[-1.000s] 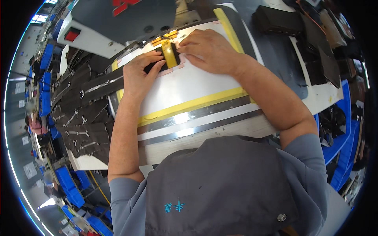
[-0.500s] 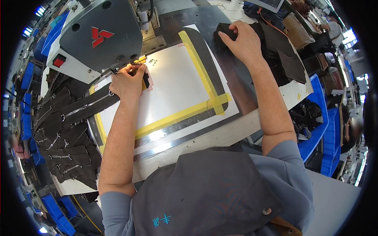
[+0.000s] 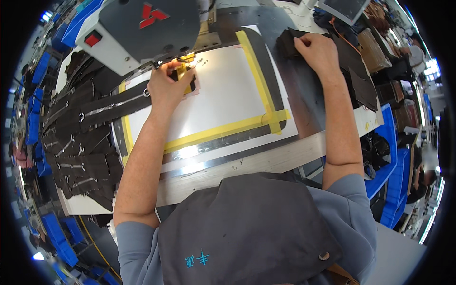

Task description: Sewing leather pieces together using an industrial sewing machine.

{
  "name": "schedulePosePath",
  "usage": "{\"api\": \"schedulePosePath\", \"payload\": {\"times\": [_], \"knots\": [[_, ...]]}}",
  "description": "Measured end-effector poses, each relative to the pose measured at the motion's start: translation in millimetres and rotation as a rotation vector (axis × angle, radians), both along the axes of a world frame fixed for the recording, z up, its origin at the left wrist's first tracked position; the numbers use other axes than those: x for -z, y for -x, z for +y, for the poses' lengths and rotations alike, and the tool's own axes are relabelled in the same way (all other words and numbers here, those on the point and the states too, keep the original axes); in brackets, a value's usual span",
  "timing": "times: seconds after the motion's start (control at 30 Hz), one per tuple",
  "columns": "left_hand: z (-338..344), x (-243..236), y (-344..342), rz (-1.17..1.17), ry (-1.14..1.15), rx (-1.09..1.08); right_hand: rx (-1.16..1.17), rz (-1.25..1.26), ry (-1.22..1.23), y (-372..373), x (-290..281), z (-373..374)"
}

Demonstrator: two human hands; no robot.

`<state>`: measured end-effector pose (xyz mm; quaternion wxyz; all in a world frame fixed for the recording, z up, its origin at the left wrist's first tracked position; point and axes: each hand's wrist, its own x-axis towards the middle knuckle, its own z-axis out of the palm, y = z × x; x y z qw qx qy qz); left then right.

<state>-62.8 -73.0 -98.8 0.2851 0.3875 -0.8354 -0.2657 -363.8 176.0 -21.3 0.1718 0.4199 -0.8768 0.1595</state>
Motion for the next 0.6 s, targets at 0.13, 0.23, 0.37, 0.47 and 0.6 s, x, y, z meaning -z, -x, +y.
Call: {"api": "schedulePosePath", "payload": {"times": [0.13,0.23,0.37,0.47,0.6], "knots": [[15.5,-19.4,24.0,-0.229,0.07,-0.081,-0.049,-0.169,0.01,-1.8,-13.1,10.4],[10.6,-15.6,31.6,-0.263,-0.048,-0.142,0.029,-0.13,-0.009,-3.6,-9.1,7.5],[-0.3,-1.1,15.2,-0.195,-0.02,-0.079,0.008,0.294,0.044,-42.2,-30.5,10.6],[1.5,-15.6,-7.7,-0.029,-0.028,0.07,-0.298,0.357,0.146,-98.0,-45.4,-0.4],[-6.1,-20.8,-38.3,-0.028,0.248,0.085,-0.645,0.321,0.055,-149.5,-16.4,-40.3]]}}
